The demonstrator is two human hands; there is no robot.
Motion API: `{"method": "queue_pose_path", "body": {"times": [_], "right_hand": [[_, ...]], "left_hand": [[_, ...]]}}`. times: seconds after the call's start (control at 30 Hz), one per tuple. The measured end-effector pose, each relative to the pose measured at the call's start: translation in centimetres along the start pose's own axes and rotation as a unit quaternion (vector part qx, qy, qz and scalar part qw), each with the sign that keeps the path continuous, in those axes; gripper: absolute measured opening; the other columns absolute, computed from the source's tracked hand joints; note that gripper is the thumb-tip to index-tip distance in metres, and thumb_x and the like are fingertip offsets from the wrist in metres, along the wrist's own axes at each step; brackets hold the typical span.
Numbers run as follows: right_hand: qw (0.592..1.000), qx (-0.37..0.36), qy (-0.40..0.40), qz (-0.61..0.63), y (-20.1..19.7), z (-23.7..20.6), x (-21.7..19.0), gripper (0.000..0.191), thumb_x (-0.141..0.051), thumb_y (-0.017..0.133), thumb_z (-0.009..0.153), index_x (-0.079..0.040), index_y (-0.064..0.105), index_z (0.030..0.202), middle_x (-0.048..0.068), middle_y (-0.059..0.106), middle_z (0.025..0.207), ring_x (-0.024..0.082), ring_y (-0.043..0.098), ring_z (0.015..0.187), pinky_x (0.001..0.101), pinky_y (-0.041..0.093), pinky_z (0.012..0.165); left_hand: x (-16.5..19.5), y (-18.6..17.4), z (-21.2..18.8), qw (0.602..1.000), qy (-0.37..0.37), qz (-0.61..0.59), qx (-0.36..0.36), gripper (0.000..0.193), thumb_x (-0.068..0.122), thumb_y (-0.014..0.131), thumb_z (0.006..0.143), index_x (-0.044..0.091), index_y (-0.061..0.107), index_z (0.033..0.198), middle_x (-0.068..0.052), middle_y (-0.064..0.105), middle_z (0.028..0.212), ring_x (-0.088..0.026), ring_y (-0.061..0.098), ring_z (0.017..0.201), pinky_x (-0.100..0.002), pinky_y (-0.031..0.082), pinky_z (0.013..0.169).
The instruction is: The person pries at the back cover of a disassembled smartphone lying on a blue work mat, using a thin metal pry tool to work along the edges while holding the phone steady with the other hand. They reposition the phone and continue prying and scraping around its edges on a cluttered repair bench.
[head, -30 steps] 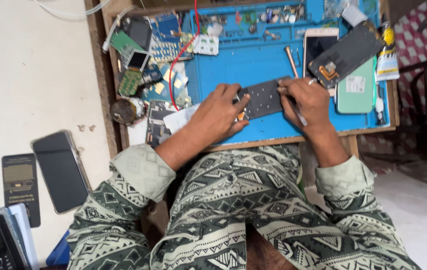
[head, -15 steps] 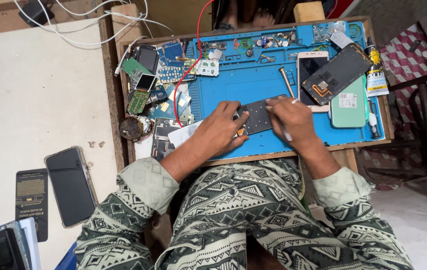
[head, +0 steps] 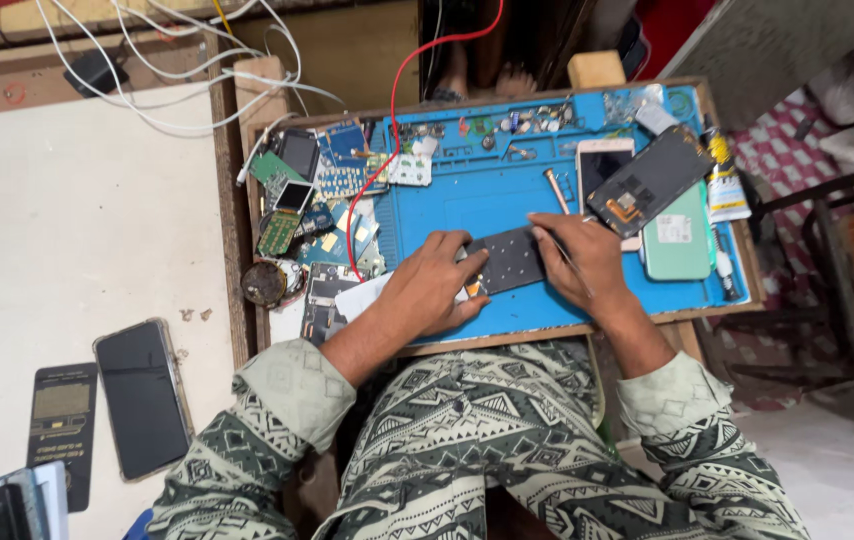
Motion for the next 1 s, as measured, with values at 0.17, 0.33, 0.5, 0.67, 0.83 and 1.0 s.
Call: {"method": "queue_pose_path", "body": {"times": [0.17,0.33,0.5,0.67,0.83,1.0], "right_hand": [[0.996,-0.047,-0.059,-0.039,1.3,2.5,-1.1,0.012,-0.01,0.077,0.091,-0.008,0.075,0.102,0.011,0.075,0.098,0.031,0.072,0.085,0.0391,0.057,0.076],[0.995,-0.096,0.007,-0.014,2.8,3.4,-0.2,0.017,-0.024,0.083,0.08,-0.011,0.077,0.089,0.009,0.074,0.088,0.032,0.069,0.083,0.0405,0.054,0.074],[0.995,-0.097,0.017,0.006,2.9,3.1,0.4,0.016,-0.024,0.083,0.079,-0.011,0.078,0.087,0.008,0.074,0.09,0.032,0.068,0.085,0.0415,0.053,0.078],[0.994,-0.101,0.012,0.034,2.9,2.8,0.4,0.016,-0.023,0.083,0.076,-0.011,0.078,0.084,0.007,0.073,0.089,0.031,0.066,0.085,0.041,0.052,0.077],[0.991,-0.112,0.065,0.031,3.4,2.6,1.2,0.016,-0.022,0.083,0.07,-0.011,0.077,0.08,0.006,0.072,0.086,0.03,0.065,0.082,0.0403,0.051,0.075],[0.993,-0.099,0.055,0.035,3.6,2.2,1.7,0.017,-0.02,0.082,0.066,-0.009,0.075,0.076,0.008,0.072,0.085,0.03,0.066,0.082,0.0412,0.051,0.077]], "left_hand": [[0.0,-0.2,-0.4,1.0,-0.003,-0.001,0.01,0.059,0.033,0.084,0.076,0.003,0.068,0.124,-0.019,0.057,0.129,-0.037,0.056,0.116,-0.044,0.052,0.094],[0.3,-0.4,-0.3,1.0,0.014,0.003,0.012,0.06,0.035,0.085,0.076,0.002,0.067,0.124,-0.021,0.057,0.128,-0.038,0.056,0.115,-0.045,0.05,0.096],[0.4,-0.5,0.1,1.0,-0.002,-0.018,-0.005,0.058,0.033,0.084,0.077,0.003,0.068,0.124,-0.02,0.058,0.125,-0.039,0.056,0.114,-0.045,0.051,0.094],[1.0,-0.7,0.4,1.0,-0.001,-0.019,-0.01,0.057,0.032,0.084,0.077,0.003,0.068,0.124,-0.02,0.058,0.124,-0.039,0.056,0.113,-0.045,0.05,0.095],[1.3,-0.7,0.6,0.999,-0.015,-0.027,-0.016,0.057,0.031,0.084,0.076,0.003,0.068,0.123,-0.02,0.058,0.125,-0.039,0.056,0.115,-0.046,0.051,0.093],[1.9,-0.8,0.6,1.0,-0.011,-0.016,-0.017,0.055,0.028,0.083,0.077,0.003,0.067,0.123,-0.021,0.057,0.126,-0.04,0.055,0.115,-0.046,0.051,0.094]]}}
Point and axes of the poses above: each hand's wrist, its own z-axis towards the middle knuckle, its own y-axis out of the palm, x = y × z, the point moved 6 cm from there along z, towards the middle knuckle
